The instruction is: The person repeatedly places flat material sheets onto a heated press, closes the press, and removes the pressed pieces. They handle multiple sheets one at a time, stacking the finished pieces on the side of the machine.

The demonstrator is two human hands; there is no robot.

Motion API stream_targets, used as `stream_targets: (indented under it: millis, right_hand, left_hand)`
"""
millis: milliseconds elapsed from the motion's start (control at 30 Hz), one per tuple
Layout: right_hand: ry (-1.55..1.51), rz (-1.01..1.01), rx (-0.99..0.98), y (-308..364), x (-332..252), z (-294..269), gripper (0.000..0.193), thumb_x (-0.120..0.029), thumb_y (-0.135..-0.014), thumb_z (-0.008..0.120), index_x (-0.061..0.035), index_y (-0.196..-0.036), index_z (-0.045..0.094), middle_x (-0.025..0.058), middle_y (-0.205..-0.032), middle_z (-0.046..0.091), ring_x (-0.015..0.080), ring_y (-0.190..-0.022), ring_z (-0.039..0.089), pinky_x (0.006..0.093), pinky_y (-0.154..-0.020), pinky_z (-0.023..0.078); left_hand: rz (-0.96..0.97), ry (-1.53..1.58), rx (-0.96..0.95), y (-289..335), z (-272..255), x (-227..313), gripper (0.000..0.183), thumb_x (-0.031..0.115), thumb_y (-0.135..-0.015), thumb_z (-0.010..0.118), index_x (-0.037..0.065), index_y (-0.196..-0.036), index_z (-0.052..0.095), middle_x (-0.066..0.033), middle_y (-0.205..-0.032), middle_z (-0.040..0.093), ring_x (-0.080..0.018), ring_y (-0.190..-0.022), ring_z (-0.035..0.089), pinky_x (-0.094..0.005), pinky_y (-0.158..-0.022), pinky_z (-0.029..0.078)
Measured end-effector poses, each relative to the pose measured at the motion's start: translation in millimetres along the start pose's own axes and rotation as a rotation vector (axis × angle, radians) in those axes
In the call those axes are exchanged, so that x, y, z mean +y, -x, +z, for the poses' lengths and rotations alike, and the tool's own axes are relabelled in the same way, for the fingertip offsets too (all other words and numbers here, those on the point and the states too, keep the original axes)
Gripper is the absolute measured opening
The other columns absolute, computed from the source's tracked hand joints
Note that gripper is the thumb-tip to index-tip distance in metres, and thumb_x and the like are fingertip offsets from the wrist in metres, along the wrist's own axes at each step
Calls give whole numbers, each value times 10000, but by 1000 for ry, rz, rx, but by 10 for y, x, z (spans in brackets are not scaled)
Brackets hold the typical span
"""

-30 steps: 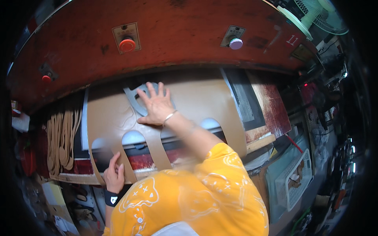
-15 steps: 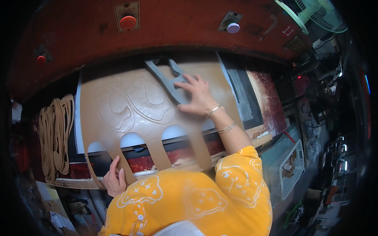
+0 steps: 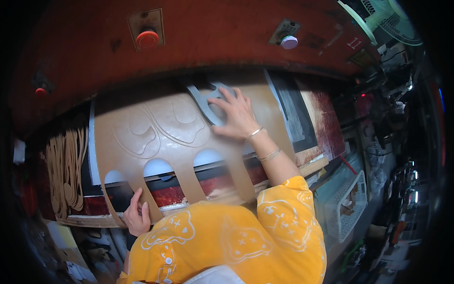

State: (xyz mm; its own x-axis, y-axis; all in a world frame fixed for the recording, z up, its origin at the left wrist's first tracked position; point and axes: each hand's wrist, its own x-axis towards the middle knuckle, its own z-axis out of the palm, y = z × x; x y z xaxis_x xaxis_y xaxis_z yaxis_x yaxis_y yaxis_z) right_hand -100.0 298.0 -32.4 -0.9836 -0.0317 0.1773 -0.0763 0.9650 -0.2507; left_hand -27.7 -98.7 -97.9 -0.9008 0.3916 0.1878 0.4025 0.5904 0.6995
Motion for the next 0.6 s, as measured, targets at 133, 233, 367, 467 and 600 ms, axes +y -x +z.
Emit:
stream_targets:
  millis: [133,233,367,467,600]
  right_hand:
    - [70,24,30,22,-51,-27,690,-379,-606,730,-204,-1251,557,162,-1396,419,450,-1277,347,542,-1048,273]
    - [68,45,125,183,-99,-87,594,-355,-664,726,-159,-1207,587,170,-1319,493,408,-1254,400,517,-1036,296]
    - [-65,-109,847,378,55,-490,356,-167,-784,667,-45,-1117,626,149,-1193,579,335,-1154,511,421,-994,371]
    - [61,102,1298,323,291,-904,588,-293,-880,590,-26,-1368,397,227,-1403,365,376,-1306,315,462,-1085,228]
    - [67,178,1336,164,556,-971,675,-371,-907,537,-49,-1444,284,259,-1448,278,426,-1344,240,509,-1100,169]
  left_hand:
    - [60,-24,73,32,12,-25,399,48,-852,572,38,-1251,558,-109,-617,509,-225,-520,518,-309,-520,426]
    - [61,-40,77,44,43,-35,392,53,-855,575,41,-1247,564,-112,-613,515,-227,-516,523,-310,-517,431]
    - [28,-39,163,54,92,-29,365,105,-867,582,47,-1228,580,-122,-601,533,-239,-511,553,-331,-513,451]
    - [-34,2,165,93,107,-17,362,93,-853,578,76,-1215,593,-149,-655,576,-284,-552,581,-366,-550,468]
    - [-23,-61,218,135,116,7,344,111,-865,574,82,-1207,600,-146,-642,574,-279,-564,599,-371,-563,476]
